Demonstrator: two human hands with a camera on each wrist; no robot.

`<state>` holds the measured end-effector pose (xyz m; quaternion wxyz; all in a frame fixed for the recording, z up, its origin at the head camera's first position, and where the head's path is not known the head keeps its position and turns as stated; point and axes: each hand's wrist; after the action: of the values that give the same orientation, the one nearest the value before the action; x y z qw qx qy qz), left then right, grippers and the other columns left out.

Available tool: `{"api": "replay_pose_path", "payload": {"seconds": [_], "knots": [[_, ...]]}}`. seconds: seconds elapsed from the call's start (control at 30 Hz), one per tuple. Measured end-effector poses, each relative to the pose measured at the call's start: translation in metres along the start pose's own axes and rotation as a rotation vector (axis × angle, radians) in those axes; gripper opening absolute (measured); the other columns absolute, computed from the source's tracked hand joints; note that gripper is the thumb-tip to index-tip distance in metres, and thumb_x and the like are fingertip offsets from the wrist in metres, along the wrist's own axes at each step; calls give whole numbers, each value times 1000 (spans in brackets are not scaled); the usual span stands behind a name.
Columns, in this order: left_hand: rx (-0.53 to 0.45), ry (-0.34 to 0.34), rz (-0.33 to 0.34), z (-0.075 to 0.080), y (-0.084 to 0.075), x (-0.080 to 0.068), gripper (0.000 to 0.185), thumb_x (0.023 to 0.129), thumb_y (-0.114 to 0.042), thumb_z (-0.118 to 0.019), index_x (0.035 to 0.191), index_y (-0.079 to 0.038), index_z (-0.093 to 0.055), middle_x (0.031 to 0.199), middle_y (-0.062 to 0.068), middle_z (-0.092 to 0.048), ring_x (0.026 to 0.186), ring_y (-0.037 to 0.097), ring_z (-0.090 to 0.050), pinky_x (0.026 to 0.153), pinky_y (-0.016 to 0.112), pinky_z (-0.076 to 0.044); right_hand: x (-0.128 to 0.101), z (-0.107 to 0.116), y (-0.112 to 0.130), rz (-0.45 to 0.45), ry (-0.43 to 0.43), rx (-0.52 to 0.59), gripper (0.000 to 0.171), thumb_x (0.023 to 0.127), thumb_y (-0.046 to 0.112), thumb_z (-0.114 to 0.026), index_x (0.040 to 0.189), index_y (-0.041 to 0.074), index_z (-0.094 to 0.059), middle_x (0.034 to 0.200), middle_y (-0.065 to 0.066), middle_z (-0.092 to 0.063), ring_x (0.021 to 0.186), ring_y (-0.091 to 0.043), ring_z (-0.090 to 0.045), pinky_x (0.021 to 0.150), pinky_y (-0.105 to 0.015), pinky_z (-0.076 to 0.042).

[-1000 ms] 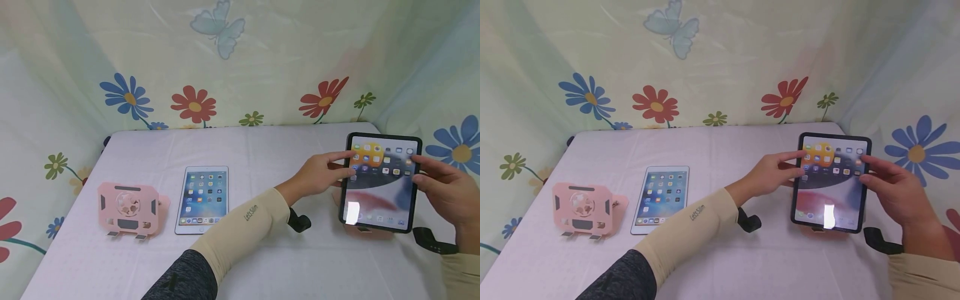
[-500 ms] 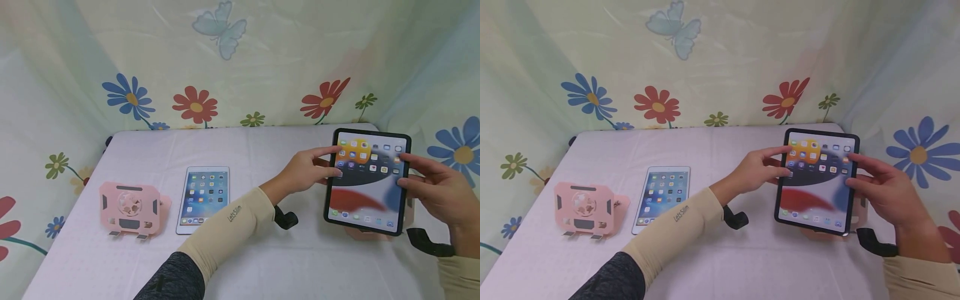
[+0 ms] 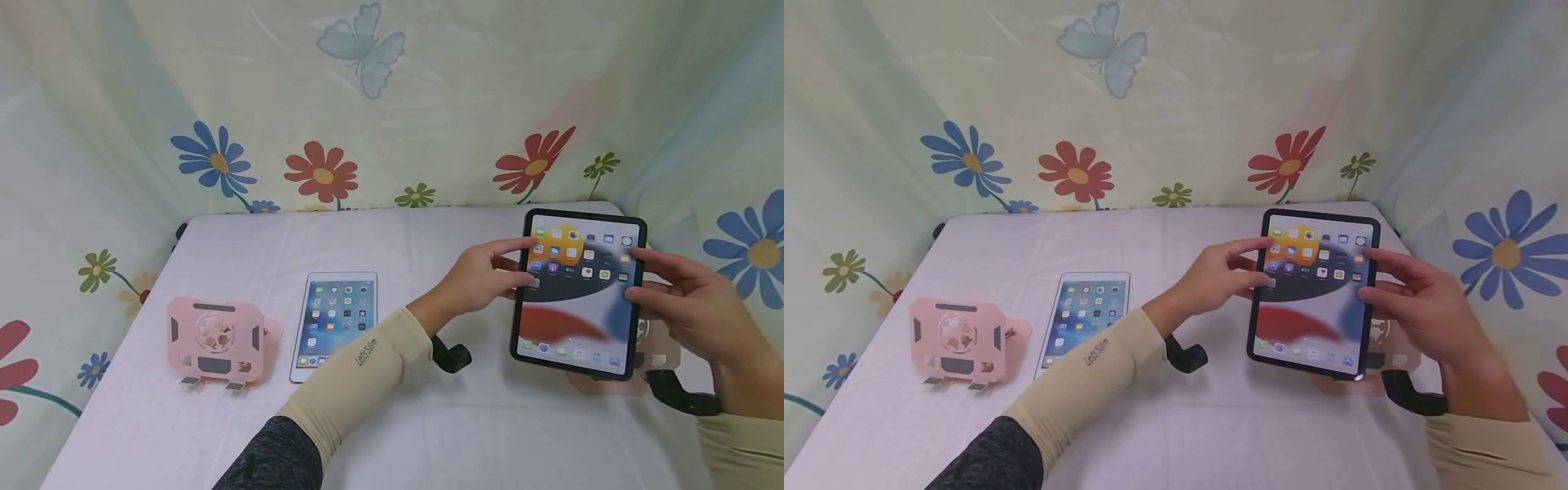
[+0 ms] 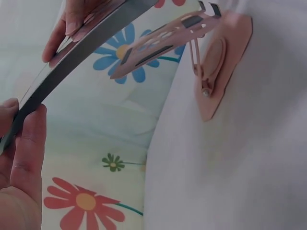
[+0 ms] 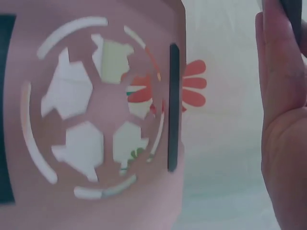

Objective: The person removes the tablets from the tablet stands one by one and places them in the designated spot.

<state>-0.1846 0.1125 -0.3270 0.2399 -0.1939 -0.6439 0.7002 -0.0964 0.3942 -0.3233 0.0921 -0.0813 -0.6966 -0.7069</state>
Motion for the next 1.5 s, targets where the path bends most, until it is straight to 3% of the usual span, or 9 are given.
{"api": "replay_pose_path", "payload": {"seconds": [0.23,0.47,0.6,0.73,1.07,1.17,1.4,1.5], "knots": [[-32,-13,-26,10,9,-5,55,91,-7,-74,142,-23,-59,105,-2,-60,90,8,-63,69,26,-59,3,-16,-3,13,-36,94,56,89,-26,-54,130,10,-67,121,2,-62,85,-9,-71,67,-19,-57],[-35,-29,-18,22,14,-12,53,92,-8,-73,141,-22,-60,106,-2,-61,91,10,-64,71,26,-59,3,-27,-7,-54,-75,13,54,90,-16,-63,132,17,-66,123,7,-58,80,-7,-70,66,-17,-56],[-50,-44,-5,28,17,-15,53,92,-7,-74,140,-22,-60,107,-2,-61,92,11,-65,73,27,-59,6,-34,-10,-62,-81,-81,55,91,-12,-64,139,15,-61,124,6,-55,82,-4,-69,68,-16,-56],[-62,-61,0,35,20,-18,53,92,-8,-74,140,-23,-60,109,-2,-61,94,12,-65,73,29,-59,10,-41,-9,-83,-89,-278,57,94,-4,-65,146,13,-52,127,7,-51,84,0,-67,69,-14,-55],[-44,-122,15,53,25,-26,55,92,-9,-73,141,-27,-59,120,-6,-59,100,14,-64,75,31,-60,22,-61,-8,-147,-74,-421,59,96,5,-67,151,11,-46,127,13,-50,82,2,-65,70,-15,-55],[-46,-141,16,58,26,-29,55,92,-8,-74,141,-28,-60,122,-7,-59,100,15,-64,75,32,-60,26,-68,-9,-174,-66,-430,61,97,9,-67,152,10,-43,130,9,-49,83,1,-65,70,-15,-55],[-37,-184,32,71,29,-38,55,91,-8,-74,140,-28,-60,129,-10,-57,101,16,-64,76,32,-60,35,-85,-12,-185,-28,-443,61,99,13,-64,154,4,-38,146,-21,-39,86,1,-65,73,-17,-55],[-36,-205,35,77,30,-41,55,91,-7,-74,140,-28,-60,129,-10,-58,101,16,-64,76,33,-60,39,-92,-13,-168,-13,-467,61,100,14,-64,153,2,-37,147,-26,-38,86,2,-65,74,-16,-55]]}}
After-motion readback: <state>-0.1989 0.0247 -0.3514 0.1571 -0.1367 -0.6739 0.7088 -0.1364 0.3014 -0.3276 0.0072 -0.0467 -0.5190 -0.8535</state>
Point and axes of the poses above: each hand's wrist, its own x-axis towards the middle knuckle, its own z-axis out of the back of the hand, y = z × x
